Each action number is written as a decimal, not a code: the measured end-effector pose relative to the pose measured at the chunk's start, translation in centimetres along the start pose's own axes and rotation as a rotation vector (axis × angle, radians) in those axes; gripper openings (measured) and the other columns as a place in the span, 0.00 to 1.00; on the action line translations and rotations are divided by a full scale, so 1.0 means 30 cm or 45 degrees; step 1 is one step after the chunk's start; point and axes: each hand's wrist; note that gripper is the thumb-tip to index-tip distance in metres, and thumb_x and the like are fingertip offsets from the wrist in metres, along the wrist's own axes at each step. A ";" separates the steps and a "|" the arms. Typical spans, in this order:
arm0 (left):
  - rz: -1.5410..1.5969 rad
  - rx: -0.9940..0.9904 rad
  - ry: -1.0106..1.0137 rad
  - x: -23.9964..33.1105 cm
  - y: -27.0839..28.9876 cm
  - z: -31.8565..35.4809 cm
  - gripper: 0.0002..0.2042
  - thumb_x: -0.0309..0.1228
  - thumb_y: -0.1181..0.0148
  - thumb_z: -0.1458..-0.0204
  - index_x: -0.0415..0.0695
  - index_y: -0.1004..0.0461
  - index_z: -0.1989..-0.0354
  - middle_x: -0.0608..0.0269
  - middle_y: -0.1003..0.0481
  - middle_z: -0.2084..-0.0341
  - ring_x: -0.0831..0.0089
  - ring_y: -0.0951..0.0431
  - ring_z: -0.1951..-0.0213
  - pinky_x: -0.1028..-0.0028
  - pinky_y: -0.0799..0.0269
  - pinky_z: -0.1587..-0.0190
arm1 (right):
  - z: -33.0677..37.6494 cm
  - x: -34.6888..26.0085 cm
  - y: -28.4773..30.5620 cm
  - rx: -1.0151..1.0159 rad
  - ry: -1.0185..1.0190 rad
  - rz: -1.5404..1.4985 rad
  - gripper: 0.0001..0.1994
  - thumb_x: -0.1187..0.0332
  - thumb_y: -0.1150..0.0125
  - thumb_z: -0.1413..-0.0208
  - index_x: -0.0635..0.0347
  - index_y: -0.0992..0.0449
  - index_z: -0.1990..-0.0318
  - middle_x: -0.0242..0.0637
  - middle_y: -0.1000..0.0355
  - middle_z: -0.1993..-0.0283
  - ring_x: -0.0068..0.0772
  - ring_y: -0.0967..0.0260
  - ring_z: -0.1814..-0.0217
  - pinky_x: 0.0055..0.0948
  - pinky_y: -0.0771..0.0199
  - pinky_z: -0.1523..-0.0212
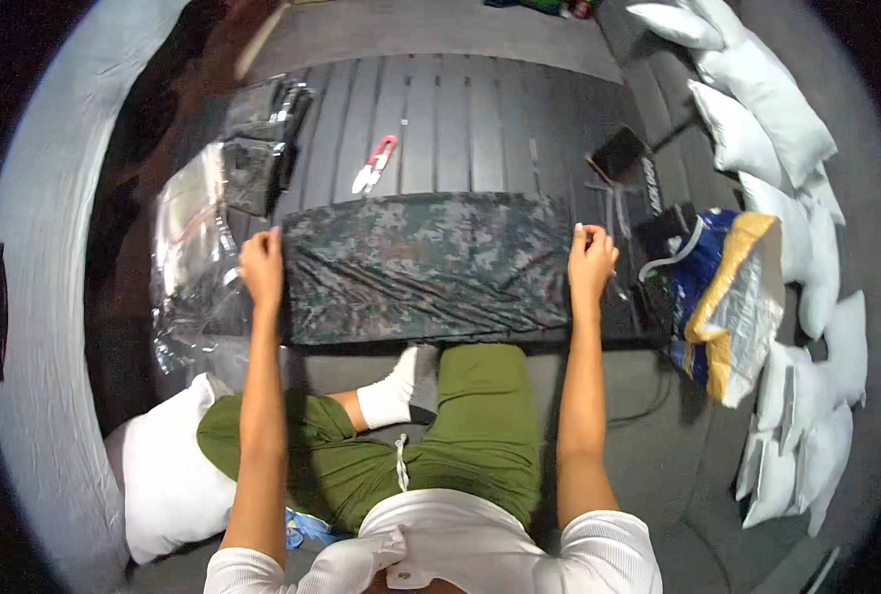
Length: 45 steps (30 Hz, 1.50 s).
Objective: Fold a camouflage cloth and place it inside a plastic bag.
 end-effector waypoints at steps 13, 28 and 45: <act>0.178 -0.513 0.251 -0.128 0.213 0.340 0.18 0.37 0.33 0.60 0.38 0.28 0.66 0.64 0.31 0.78 0.77 0.32 0.74 0.77 0.35 0.67 | 0.223 0.034 0.298 -0.755 -0.370 -0.120 0.16 0.58 0.37 0.56 0.66 0.27 0.74 0.38 0.31 0.79 0.28 0.35 0.77 0.28 0.36 0.72; 0.787 -0.534 0.454 -0.162 0.218 0.406 0.11 0.33 0.37 0.54 0.37 0.26 0.68 0.70 0.28 0.77 0.83 0.33 0.73 0.81 0.37 0.67 | 0.297 0.114 0.264 -0.415 -0.243 -0.241 0.15 0.59 0.39 0.53 0.66 0.27 0.73 0.33 0.31 0.78 0.20 0.38 0.76 0.22 0.37 0.72; 1.279 -0.877 0.831 -0.085 0.301 0.298 0.07 0.35 0.43 0.49 0.46 0.31 0.71 0.73 0.31 0.81 0.84 0.33 0.80 0.82 0.33 0.73 | 0.231 0.104 0.305 -0.862 -0.842 -1.138 0.07 0.66 0.41 0.50 0.58 0.30 0.73 0.32 0.31 0.78 0.17 0.38 0.82 0.16 0.39 0.83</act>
Point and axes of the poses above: each hand's wrist, its own z-axis away from the middle knuckle, its own y-axis out of the back of the hand, x = y × z
